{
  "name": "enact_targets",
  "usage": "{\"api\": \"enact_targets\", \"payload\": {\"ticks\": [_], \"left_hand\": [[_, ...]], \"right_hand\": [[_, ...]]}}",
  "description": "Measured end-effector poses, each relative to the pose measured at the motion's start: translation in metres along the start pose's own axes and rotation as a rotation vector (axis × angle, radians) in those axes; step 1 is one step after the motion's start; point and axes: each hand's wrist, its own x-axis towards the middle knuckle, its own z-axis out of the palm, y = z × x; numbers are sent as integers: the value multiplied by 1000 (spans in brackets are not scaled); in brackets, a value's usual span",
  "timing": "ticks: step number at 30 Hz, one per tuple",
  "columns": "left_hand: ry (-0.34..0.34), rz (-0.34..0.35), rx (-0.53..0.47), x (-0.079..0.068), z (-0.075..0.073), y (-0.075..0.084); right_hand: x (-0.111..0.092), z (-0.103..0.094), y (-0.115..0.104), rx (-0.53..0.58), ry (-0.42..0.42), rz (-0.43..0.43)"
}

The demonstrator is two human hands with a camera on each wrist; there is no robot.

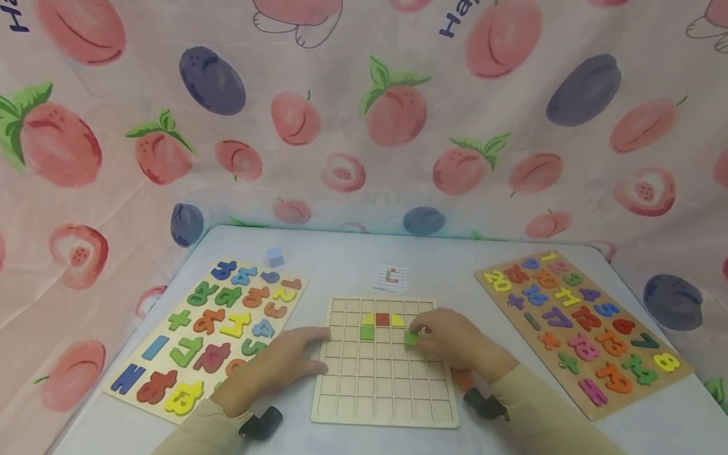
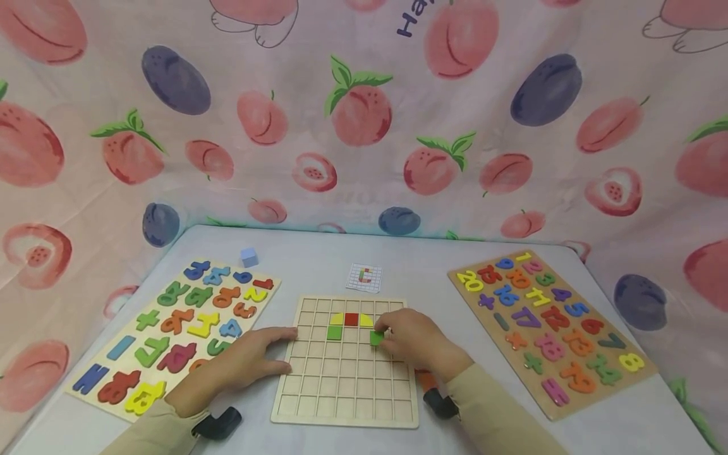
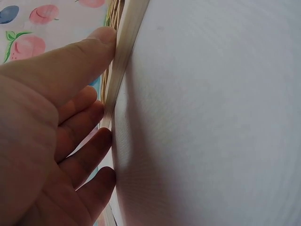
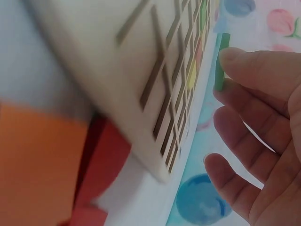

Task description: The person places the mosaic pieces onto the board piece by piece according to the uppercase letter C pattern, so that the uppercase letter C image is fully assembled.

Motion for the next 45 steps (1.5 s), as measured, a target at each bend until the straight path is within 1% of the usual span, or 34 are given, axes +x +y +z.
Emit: {"api": "enact_targets", "payload": {"ticks": [8, 11, 16, 22, 27, 38, 45], "left_hand": [[-2, 15, -4, -1, 0, -1], [-3, 18, -3, -1, 0, -2], [1, 18, -3, 0, 1, -3], [13, 31, -2, 0, 1, -3], [13, 37, -6, 1, 2, -4], [-1, 17, 3, 0, -1, -2], [5, 29, -2, 0, 0, -3]], "right_hand": [[5, 7, -10, -6, 17, -129], [7, 9, -14, -6, 19, -163], [11, 10, -21, -26, 12, -203], [13, 14, -27, -23, 29, -251], [16, 19, -31, -43, 43, -296], [20, 26, -44, -73, 48, -305], [17, 29, -48, -55, 18, -273]]}}
